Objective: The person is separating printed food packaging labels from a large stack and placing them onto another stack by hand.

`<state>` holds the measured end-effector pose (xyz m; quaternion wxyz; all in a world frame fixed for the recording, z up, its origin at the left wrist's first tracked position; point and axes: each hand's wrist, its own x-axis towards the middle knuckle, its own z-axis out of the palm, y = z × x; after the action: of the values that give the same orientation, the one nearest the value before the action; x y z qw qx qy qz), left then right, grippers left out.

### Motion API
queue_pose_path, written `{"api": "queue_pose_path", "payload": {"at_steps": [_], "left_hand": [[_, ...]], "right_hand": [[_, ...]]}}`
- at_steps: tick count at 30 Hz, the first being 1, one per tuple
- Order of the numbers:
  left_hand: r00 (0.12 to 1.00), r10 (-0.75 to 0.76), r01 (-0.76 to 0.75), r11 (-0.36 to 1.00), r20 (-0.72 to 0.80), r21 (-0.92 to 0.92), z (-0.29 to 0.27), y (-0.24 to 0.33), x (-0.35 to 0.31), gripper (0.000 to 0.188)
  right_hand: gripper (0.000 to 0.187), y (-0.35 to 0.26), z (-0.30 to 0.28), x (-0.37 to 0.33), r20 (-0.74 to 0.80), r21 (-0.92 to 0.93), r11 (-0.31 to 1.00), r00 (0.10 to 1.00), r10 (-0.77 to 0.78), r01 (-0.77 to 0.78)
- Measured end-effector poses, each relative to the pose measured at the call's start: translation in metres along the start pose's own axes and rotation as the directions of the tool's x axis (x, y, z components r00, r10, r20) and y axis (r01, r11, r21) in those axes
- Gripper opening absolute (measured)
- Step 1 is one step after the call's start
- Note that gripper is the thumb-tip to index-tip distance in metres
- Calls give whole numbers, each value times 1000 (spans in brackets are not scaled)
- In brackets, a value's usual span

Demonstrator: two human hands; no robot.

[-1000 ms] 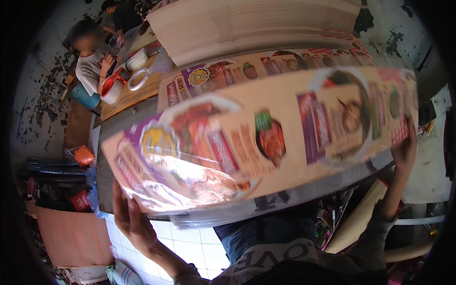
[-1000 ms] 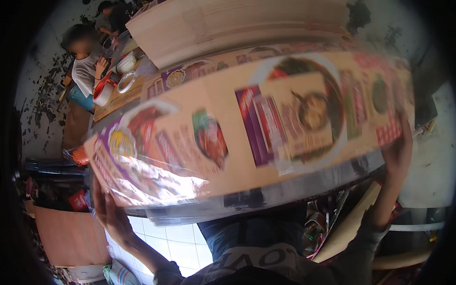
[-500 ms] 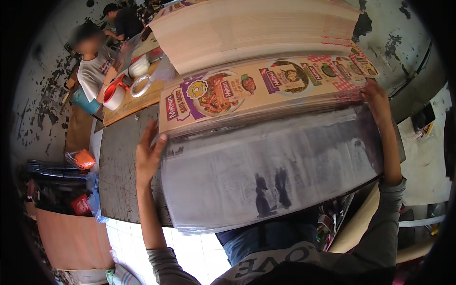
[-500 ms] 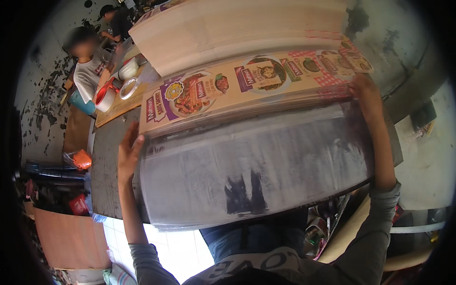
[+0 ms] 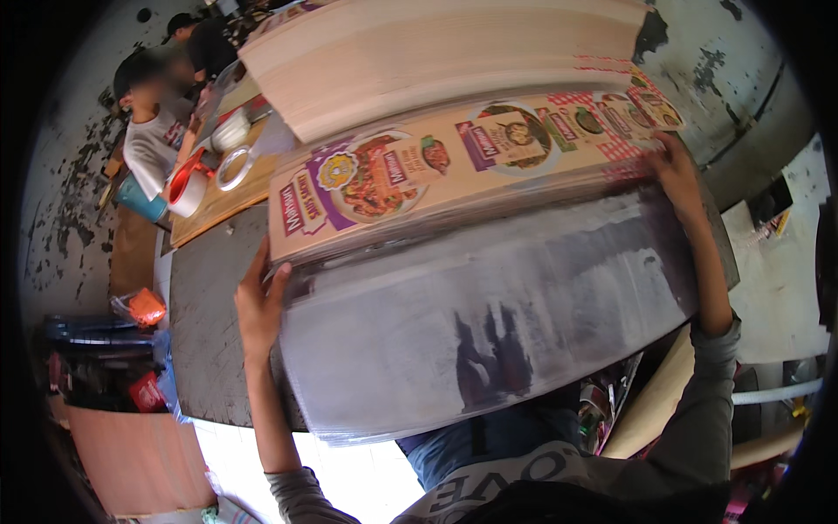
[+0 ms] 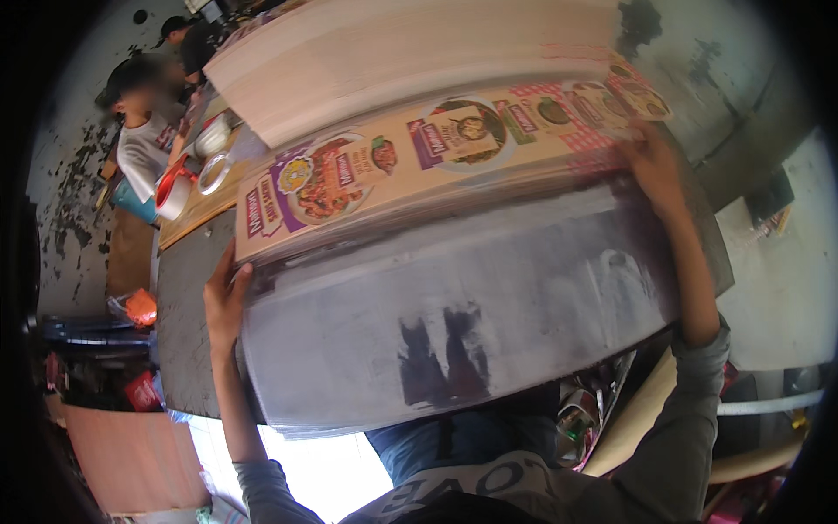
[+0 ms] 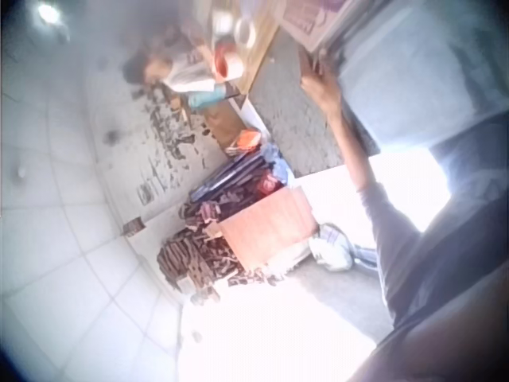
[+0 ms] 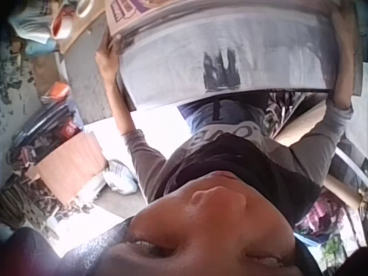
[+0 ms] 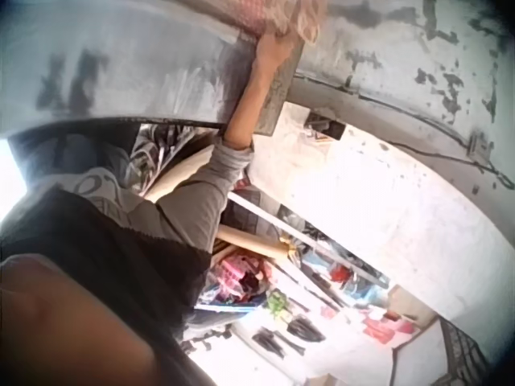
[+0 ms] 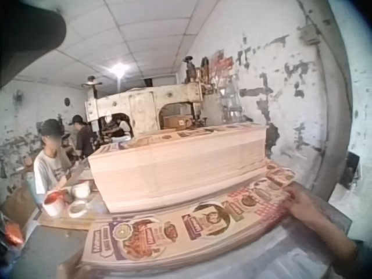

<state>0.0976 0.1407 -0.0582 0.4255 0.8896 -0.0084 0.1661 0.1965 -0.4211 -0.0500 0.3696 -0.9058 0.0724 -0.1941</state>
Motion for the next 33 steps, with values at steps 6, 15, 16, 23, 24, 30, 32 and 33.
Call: {"api": "queue_pose_path", "payload": {"at_steps": [6, 15, 16, 23, 24, 30, 32, 33], "left_hand": [[998, -38, 43, 992, 42, -122, -1, 7, 1, 48], [997, -66, 69, 992, 29, -106, 3, 4, 0, 45], [998, -65, 67, 992, 25, -110, 3, 5, 0, 45], [998, -55, 57, 989, 15, -136, 3, 7, 0, 44], [998, -63, 64, 987, 13, -150, 2, 5, -1, 44], [998, -52, 46, 983, -29, -176, 1, -6, -2, 45], [999, -25, 20, 990, -36, -138, 8, -2, 4, 44], [999, -38, 33, 989, -33, -145, 6, 2, 2, 43]], "right_hand": [[45, -4, 6, -1, -7, -38, 991, 992, -128, 128], [45, -23, 3, -13, -13, -28, 1000, 1000, 9, -9], [44, -23, 3, -13, -5, -13, 1000, 1000, 26, -26], [44, -28, 3, -13, -11, -16, 1000, 1000, 3, -3], [44, -28, 4, -13, -15, 3, 1000, 1000, -7, 7], [54, -3, 4, 2, 10, -25, 1000, 1000, -12, 13], [54, -7, 0, -3, -36, 6, 1000, 999, -21, 21], [54, -9, 4, -4, -33, 15, 1000, 999, -25, 25]]}}
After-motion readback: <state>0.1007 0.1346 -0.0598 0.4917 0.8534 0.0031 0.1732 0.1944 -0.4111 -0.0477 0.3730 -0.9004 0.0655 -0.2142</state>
